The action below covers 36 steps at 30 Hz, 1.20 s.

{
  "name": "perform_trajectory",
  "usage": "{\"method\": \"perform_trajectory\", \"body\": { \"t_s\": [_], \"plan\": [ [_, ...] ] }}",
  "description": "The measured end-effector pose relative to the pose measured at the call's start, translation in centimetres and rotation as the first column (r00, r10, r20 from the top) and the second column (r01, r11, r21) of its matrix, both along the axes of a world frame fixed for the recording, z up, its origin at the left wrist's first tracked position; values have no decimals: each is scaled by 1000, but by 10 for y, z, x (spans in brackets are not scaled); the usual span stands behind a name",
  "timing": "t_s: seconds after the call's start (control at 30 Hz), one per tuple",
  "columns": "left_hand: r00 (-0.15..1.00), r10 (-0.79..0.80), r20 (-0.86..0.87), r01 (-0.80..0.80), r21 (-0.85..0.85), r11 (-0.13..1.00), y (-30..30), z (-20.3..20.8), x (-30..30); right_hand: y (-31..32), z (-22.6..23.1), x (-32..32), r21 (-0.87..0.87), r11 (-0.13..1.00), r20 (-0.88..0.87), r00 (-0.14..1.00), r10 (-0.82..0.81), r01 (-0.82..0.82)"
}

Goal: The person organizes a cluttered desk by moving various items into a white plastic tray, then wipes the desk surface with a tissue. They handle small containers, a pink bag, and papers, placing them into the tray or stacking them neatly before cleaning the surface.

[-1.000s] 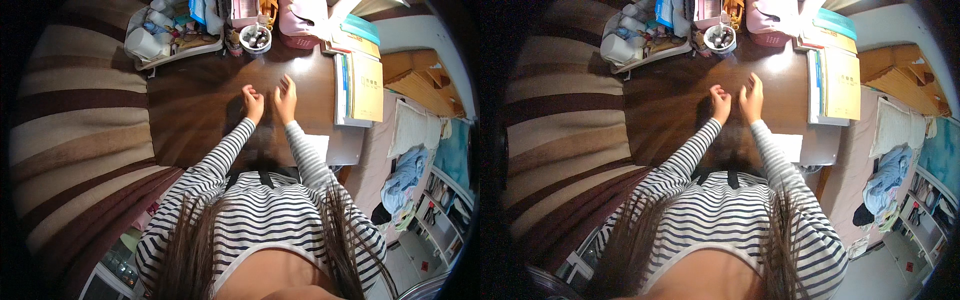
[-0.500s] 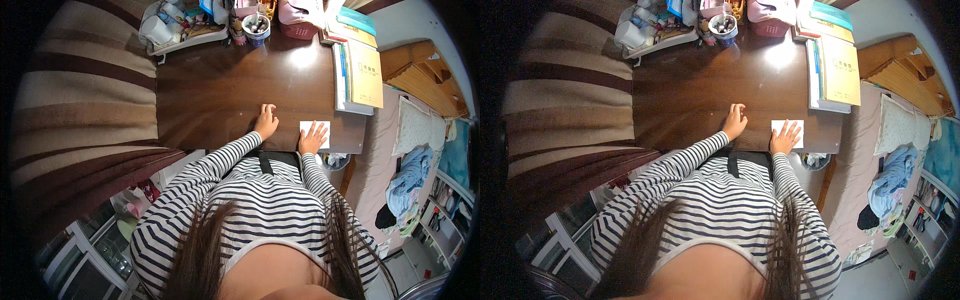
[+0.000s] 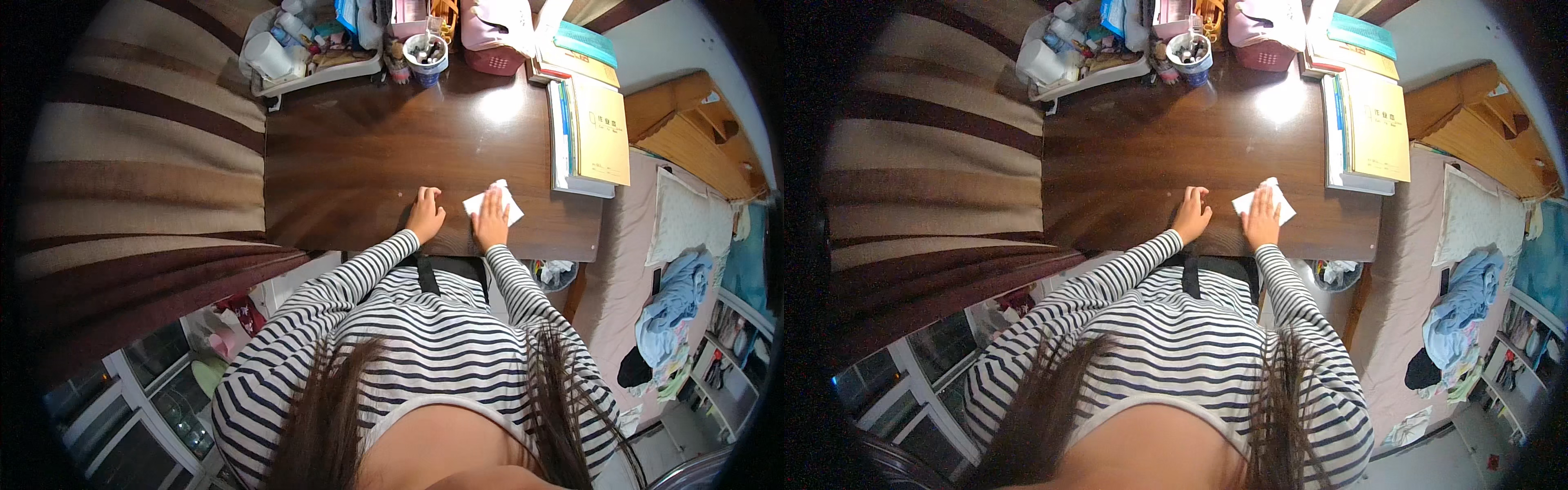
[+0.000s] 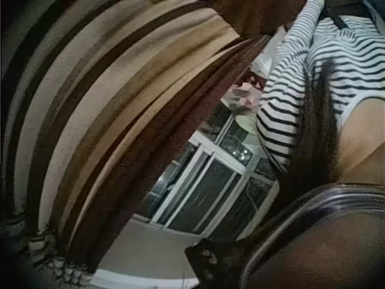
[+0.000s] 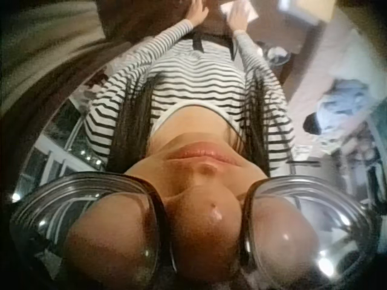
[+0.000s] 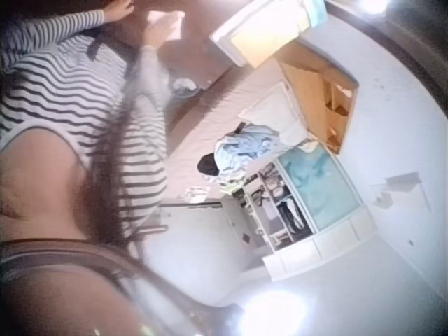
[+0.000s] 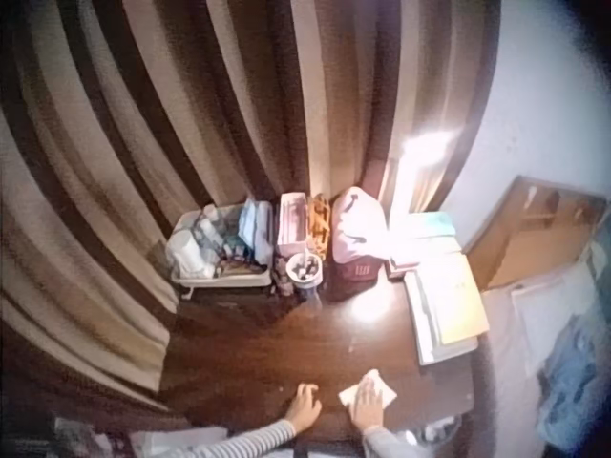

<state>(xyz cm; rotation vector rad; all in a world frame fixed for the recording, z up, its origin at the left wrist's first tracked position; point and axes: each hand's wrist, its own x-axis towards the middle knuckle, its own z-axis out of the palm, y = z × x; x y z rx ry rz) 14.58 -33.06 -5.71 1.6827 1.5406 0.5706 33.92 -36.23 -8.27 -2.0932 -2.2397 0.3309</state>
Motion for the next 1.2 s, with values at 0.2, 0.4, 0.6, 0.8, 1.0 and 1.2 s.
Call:
{"method": "perform_trajectory", "body": {
  "t_s": [0.2, 0.4, 0.6, 0.8, 1.0, 1.2],
  "plan": [
    [998, 43, 36, -44, 23, 999, 6, -7, -11, 41, 8, -42, 27, 991, 22, 991, 134, -134],
    [998, 58, 1, -58, -39, 998, 22, -9, -16, 84, 18, -42, 58, 990, -22, 991, 133, -132],
    [991, -31, -128, 36, 31, 999, 34, 2, 1, 127, 6, -27, 138, 989, -15, 999, -46, 47],
    [979, -156, -129, 169, 91, 981, 46, 10, 35, 144, -9, 8, 174, 958, -8, 973, -232, 230],
    [973, -231, -13, 231, 20, 973, 47, 11, 74, 83, 12, 49, 102, 976, 13, 981, -193, 190],
    [914, -399, -73, 405, 91, 910, 34, 14, 112, 10, 15, 77, -17, 999, -85, 995, 50, -52]
  ]
}}
